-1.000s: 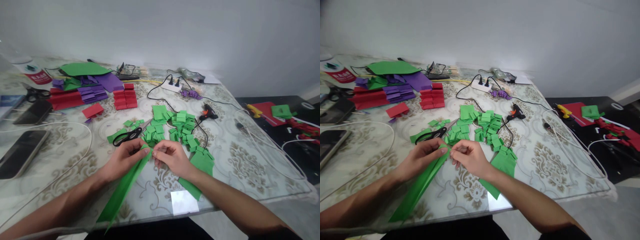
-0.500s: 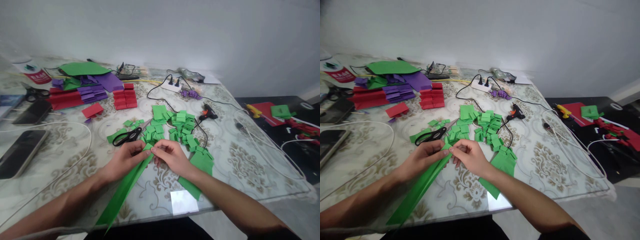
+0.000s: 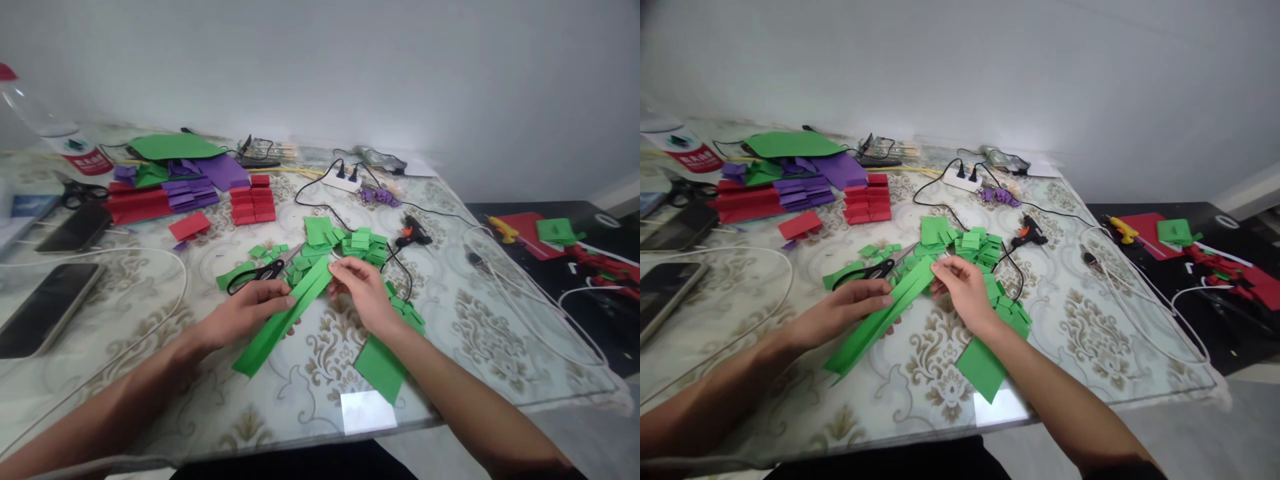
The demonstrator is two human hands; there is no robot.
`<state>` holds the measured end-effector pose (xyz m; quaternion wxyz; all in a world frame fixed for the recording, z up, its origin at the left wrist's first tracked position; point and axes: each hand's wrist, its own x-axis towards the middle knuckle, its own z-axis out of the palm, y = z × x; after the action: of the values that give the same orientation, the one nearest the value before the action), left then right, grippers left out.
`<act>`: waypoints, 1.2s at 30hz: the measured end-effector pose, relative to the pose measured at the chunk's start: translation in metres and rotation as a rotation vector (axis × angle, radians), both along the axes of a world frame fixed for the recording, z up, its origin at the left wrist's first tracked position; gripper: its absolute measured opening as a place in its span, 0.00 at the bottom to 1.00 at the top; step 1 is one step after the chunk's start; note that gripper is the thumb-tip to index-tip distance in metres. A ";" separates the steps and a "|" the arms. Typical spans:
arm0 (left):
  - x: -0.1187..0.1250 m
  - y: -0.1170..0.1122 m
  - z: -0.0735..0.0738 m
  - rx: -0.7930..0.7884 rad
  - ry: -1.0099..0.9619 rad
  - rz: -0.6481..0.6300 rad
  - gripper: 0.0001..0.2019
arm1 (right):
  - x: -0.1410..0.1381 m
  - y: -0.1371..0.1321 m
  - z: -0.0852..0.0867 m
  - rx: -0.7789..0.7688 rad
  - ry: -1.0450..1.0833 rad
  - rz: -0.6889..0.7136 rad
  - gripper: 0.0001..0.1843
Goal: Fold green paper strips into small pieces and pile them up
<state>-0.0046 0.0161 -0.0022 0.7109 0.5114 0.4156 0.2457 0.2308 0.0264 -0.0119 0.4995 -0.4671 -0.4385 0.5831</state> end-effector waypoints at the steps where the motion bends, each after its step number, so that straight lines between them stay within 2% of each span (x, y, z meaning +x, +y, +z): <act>1: 0.000 0.000 0.001 0.004 -0.004 0.026 0.17 | -0.001 -0.001 0.000 0.006 -0.005 0.011 0.16; 4: 0.000 -0.002 0.001 0.046 0.019 0.028 0.18 | -0.004 -0.005 0.001 0.027 -0.030 0.048 0.17; 9: 0.003 -0.005 0.000 0.001 0.035 -0.108 0.22 | -0.006 -0.011 0.002 0.031 -0.043 0.073 0.17; 13: 0.004 -0.005 -0.003 0.075 0.029 -0.176 0.24 | -0.006 -0.010 0.001 0.027 -0.021 0.058 0.18; 20: 0.000 -0.003 -0.014 0.085 0.028 -0.153 0.21 | -0.005 -0.007 0.002 0.023 0.013 0.006 0.19; 28: 0.000 0.002 -0.009 0.103 0.075 -0.130 0.19 | -0.006 -0.007 0.005 -0.011 0.065 -0.050 0.19; 30: 0.000 0.002 -0.009 0.116 0.085 -0.131 0.18 | -0.010 -0.011 0.002 -0.048 0.073 -0.022 0.21; 36: -0.001 0.000 -0.011 0.126 0.082 -0.162 0.17 | -0.019 -0.021 -0.006 -0.185 0.020 0.196 0.24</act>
<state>-0.0054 0.0160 -0.0132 0.6774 0.5966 0.3851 0.1919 0.2121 0.0052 -0.0181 0.3993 -0.4603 -0.4212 0.6717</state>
